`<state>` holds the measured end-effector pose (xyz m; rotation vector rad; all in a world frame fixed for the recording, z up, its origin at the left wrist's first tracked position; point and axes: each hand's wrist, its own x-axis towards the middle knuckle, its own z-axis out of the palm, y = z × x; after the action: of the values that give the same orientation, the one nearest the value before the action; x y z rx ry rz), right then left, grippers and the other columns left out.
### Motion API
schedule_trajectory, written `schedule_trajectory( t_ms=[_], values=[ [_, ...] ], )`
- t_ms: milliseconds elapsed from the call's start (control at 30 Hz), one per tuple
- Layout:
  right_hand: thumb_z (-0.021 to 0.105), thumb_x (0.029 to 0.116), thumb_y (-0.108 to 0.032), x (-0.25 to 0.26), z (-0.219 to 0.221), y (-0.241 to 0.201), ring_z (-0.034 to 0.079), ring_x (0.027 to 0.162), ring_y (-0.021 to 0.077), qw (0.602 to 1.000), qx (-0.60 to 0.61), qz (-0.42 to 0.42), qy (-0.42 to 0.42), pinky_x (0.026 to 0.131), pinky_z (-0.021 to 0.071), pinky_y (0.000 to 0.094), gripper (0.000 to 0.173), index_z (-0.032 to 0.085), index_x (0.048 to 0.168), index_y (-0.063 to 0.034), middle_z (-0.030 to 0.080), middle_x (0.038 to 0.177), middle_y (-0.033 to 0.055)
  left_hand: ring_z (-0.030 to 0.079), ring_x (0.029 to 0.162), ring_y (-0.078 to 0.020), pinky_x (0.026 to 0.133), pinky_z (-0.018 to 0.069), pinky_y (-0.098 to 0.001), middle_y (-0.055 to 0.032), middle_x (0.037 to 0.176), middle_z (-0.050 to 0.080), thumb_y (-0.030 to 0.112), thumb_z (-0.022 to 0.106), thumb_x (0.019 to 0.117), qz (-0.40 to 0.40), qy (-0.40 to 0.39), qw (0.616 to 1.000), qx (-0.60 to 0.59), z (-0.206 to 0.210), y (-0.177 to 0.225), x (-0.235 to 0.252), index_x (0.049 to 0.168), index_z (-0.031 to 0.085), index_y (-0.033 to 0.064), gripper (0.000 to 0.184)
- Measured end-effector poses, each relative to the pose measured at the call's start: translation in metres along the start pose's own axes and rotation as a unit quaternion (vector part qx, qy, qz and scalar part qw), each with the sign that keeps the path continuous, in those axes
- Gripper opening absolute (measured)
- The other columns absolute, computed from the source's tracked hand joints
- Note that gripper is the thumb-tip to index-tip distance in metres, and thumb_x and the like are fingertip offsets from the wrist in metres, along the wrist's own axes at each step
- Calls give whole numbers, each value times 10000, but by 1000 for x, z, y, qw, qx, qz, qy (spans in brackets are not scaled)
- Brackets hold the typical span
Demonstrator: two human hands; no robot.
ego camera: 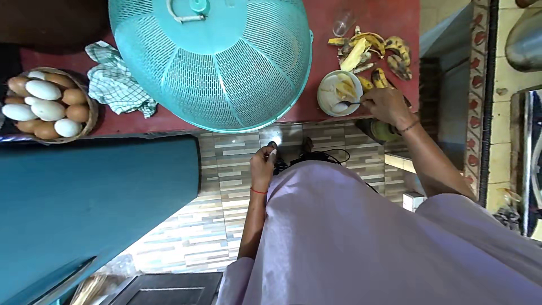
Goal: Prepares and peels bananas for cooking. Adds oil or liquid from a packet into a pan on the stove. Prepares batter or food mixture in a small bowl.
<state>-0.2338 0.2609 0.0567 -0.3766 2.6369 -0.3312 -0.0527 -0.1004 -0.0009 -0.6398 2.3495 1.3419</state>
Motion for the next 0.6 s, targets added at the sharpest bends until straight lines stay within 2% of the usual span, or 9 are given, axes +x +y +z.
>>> schedule_trajectory(
  t_ms=[100, 233, 500, 600],
  values=[
    [551, 1039, -106, -12, 10, 1, 690, 989, 488, 998, -28, -30, 52, 804, 509, 707, 239, 745, 1162, -40, 708, 1146, 234, 664, 734, -229, 729, 567, -428, -149, 912, 682, 148, 589, 1036, 0, -2, 1000, -5, 0, -1, 0, 1096, 683, -8, 192],
    [553, 1022, -55, -23, 24, 0, 699, 875, 482, 989, -37, -66, 129, 698, 548, 649, 229, 745, 1138, -7, 700, 1039, 254, 661, 716, -221, 714, 565, -416, -141, 895, 682, 140, 594, 1032, 6, 1, 1000, -7, -1, -1, 0, 1079, 686, -7, 180],
    [539, 1032, -58, -24, 37, 0, 705, 870, 478, 986, -17, -59, 152, 686, 556, 638, 237, 728, 1161, 5, 695, 1038, 267, 657, 725, -219, 720, 562, -414, -142, 909, 680, 146, 593, 1035, 0, 1, 1000, -7, -2, 0, -2, 1096, 685, -7, 188],
    [525, 1042, -54, -24, 40, -7, 701, 917, 482, 986, -13, -60, 153, 739, 567, 623, 245, 717, 1173, 23, 693, 1063, 273, 661, 723, -213, 718, 565, -410, -140, 900, 683, 138, 595, 1031, 2, 5, 1000, -9, -2, -2, -3, 1088, 687, -6, 180]
  ],
)
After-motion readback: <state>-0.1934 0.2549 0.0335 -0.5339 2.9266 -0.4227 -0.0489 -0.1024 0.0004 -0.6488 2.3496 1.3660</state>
